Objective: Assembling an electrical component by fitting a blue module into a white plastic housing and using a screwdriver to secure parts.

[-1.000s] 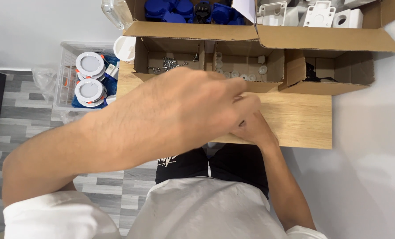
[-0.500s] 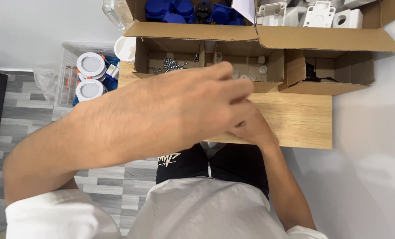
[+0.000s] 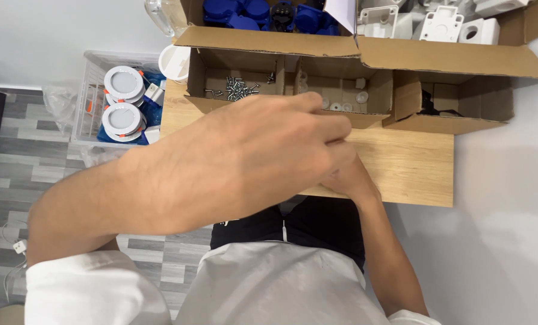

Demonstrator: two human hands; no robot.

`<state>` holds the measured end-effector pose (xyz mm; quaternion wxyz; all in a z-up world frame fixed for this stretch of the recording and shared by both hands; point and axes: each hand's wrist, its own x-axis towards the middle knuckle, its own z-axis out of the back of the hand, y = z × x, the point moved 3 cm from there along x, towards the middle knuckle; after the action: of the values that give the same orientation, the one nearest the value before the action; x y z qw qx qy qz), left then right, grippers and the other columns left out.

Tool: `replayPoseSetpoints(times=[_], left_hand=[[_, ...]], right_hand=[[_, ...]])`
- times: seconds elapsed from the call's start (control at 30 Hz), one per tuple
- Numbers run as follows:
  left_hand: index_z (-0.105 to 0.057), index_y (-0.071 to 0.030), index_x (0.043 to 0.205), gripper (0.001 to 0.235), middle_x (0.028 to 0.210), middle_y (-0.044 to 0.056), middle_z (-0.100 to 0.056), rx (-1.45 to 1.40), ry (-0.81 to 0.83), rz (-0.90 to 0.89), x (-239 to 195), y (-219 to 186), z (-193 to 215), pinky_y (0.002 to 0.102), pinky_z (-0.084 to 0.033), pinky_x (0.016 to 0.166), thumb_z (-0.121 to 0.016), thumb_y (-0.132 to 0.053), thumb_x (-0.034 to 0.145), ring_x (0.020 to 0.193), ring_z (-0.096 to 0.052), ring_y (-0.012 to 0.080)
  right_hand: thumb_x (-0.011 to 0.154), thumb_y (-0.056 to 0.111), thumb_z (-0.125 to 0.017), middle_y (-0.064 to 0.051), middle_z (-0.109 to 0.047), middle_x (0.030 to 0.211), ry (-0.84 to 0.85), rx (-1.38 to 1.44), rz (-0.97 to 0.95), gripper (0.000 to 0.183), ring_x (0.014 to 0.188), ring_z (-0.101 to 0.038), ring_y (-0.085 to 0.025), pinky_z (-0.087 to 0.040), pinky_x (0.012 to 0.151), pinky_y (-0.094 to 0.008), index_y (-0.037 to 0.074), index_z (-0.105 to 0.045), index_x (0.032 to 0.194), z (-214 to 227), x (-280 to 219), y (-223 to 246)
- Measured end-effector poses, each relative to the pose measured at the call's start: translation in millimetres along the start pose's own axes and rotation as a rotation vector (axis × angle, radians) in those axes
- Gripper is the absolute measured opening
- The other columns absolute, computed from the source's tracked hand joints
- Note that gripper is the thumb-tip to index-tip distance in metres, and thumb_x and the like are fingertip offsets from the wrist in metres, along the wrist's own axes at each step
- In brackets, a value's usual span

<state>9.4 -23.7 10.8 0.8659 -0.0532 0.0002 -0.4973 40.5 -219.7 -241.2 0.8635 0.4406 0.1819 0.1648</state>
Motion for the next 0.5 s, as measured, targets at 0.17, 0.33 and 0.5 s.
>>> replayPoseSetpoints(times=[0.17, 0.33, 0.5], left_hand=[[-0.069, -0.021, 0.084, 0.034, 0.088, -0.002, -0.065, -0.129, -0.043, -0.105, 2.7, 4.6, 4.4, 0.046, -0.049, 0.065, -0.061, 0.009, 0.098, 0.080, -0.057, 0.0256], [-0.067, -0.012, 0.095, 0.033, 0.085, 0.003, -0.065, -0.221, -0.029, -0.178, 11.0, 15.9, -4.0, 0.052, -0.052, 0.061, -0.074, 0.011, 0.073, 0.080, -0.062, 0.0306], [-0.056, -0.005, 0.130, 0.034, 0.105, 0.007, -0.072, -0.669, -0.295, -0.086, -7.4, 24.5, -12.2, 0.038, -0.053, 0.075, -0.078, -0.010, 0.105, 0.086, -0.069, 0.0255]], right_hand=[[0.084, 0.031, -0.089, -0.001, -0.061, 0.088, -0.012, 0.033, -0.037, 0.040, 0.077, -0.056, -0.014, -0.050, 0.065, -0.033, 0.011, -0.063, 0.106, -0.2, -0.4, 0.4], [0.082, 0.032, -0.090, -0.001, -0.059, 0.083, -0.025, 0.068, -0.073, 0.038, 0.078, -0.057, -0.014, -0.052, 0.067, -0.033, 0.012, -0.061, 0.097, 0.8, -2.4, -0.2], [0.086, 0.028, -0.080, -0.006, -0.072, 0.120, -0.020, 0.144, -0.007, 0.053, 0.109, -0.074, -0.023, -0.062, 0.090, -0.039, 0.013, -0.061, 0.133, 2.3, -3.0, -1.3]])
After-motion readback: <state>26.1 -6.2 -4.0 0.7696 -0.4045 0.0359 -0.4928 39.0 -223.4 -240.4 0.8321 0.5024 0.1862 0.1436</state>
